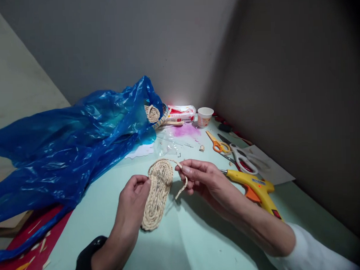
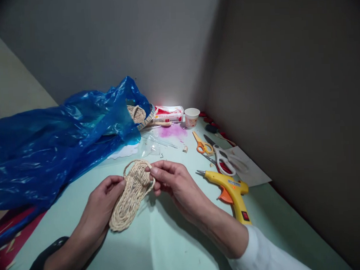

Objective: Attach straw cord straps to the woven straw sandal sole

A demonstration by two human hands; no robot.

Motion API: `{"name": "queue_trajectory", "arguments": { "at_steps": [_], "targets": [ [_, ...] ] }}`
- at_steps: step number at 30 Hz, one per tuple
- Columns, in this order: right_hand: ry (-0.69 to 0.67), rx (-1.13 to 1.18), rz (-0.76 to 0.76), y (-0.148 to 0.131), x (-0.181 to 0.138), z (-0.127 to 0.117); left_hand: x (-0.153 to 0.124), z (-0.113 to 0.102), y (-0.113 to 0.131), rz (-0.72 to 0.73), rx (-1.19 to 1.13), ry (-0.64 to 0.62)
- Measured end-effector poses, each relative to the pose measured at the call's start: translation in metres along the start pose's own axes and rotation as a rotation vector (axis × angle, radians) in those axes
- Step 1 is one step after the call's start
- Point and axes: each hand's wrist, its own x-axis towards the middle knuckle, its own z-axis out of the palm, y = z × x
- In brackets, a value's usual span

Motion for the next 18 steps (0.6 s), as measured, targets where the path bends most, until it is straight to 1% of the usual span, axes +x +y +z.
{"name": "queue_trajectory", "arguments": {
  "at_steps": [3,6,8,10,11,12,14,16,18],
  "targets": [
    [-0.022,0.069,0.032,0.001,0.0,-0.001,0.001,-0.001,0.002,0.031,0.047,0.014],
    [-0.045,0.115,0.045,0.001,-0.001,0.0,-0.003,-0.002,0.008,0.126,0.154,0.023],
    [-0.062,0.139,0.055,0.001,-0.001,0.0,-0.01,-0.002,0.013,0.255,0.274,0.068],
    [-0.072,0.158,0.068,0.001,-0.002,0.002,-0.021,-0.002,0.02,0.418,0.404,0.133],
    [-0.077,0.165,0.074,0.001,-0.003,0.003,-0.028,-0.001,0.022,0.504,0.463,0.144],
    [-0.081,0.171,0.08,0.001,-0.003,0.004,-0.034,0.0,0.024,0.577,0.513,0.114],
    [-0.084,0.169,0.09,0.002,-0.004,0.006,-0.044,0.002,0.026,0.679,0.587,-0.004],
    [-0.085,0.157,0.097,0.003,-0.005,0.007,-0.049,0.005,0.026,0.716,0.62,-0.12],
    [-0.081,0.139,0.096,0.005,-0.005,0.008,-0.049,0.006,0.024,0.708,0.621,-0.177]
  ]
}}
